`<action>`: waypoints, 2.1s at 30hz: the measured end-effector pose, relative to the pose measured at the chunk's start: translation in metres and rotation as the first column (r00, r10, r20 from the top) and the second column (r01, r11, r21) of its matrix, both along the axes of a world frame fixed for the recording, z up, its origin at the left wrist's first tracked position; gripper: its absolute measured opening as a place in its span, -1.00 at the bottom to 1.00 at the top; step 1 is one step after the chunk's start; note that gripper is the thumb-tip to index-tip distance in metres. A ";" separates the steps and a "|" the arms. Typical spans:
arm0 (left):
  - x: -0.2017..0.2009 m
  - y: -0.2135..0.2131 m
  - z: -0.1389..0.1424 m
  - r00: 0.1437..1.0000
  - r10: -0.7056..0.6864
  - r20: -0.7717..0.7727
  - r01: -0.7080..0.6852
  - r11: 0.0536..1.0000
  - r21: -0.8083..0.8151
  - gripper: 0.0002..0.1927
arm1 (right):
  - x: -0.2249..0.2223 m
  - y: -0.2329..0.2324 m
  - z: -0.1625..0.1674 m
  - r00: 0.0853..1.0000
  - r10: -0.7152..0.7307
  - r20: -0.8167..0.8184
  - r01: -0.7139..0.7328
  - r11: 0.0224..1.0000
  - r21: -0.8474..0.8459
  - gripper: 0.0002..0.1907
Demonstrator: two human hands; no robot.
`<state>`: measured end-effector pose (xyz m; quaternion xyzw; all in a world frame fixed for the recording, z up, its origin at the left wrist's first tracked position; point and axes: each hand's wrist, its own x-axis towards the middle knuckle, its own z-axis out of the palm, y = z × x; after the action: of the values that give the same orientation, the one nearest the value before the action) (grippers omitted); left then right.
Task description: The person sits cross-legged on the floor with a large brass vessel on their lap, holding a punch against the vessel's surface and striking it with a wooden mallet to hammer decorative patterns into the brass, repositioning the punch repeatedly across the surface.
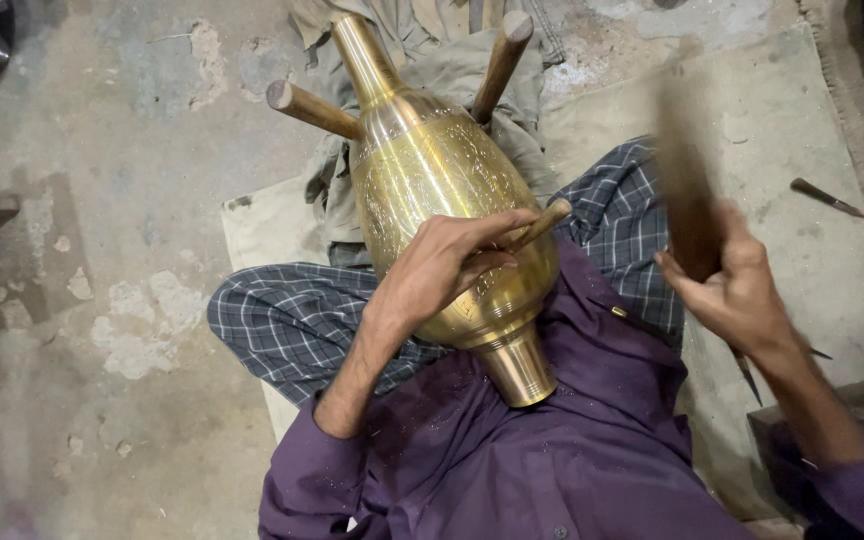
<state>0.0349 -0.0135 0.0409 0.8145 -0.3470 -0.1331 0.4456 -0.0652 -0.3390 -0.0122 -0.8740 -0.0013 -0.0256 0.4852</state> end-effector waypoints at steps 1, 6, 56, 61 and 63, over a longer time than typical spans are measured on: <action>0.000 -0.001 -0.001 1.000 0.007 -0.024 -0.006 1.000 0.025 -0.44 | -0.003 0.000 0.001 1.000 -0.022 0.002 0.022 0.987 -0.160 -0.51; 0.001 -0.002 -0.004 0.996 0.013 -0.091 0.000 0.990 0.138 -0.43 | -0.012 0.007 -0.001 0.998 -0.065 -0.018 0.065 0.998 -0.008 -0.62; 0.020 -0.008 0.009 0.925 -0.380 -0.020 0.373 0.894 0.249 -0.58 | -0.062 0.036 -0.044 0.985 -0.116 0.127 0.130 0.985 -0.109 -0.36; 0.014 -0.009 0.008 0.934 -0.349 -0.075 0.354 0.873 0.336 -0.58 | -0.080 0.038 -0.060 0.991 -0.115 0.068 0.118 0.992 -0.035 -0.63; 0.014 -0.012 0.005 0.941 -0.326 -0.091 0.336 0.873 0.353 -0.60 | -0.082 0.042 -0.062 0.977 -0.130 0.167 0.145 0.986 -0.077 -0.58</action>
<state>0.0486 -0.0252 0.0462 0.8093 -0.4439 -0.2810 0.2626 -0.1469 -0.2972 -0.0744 -0.8878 0.0189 -0.1297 0.4411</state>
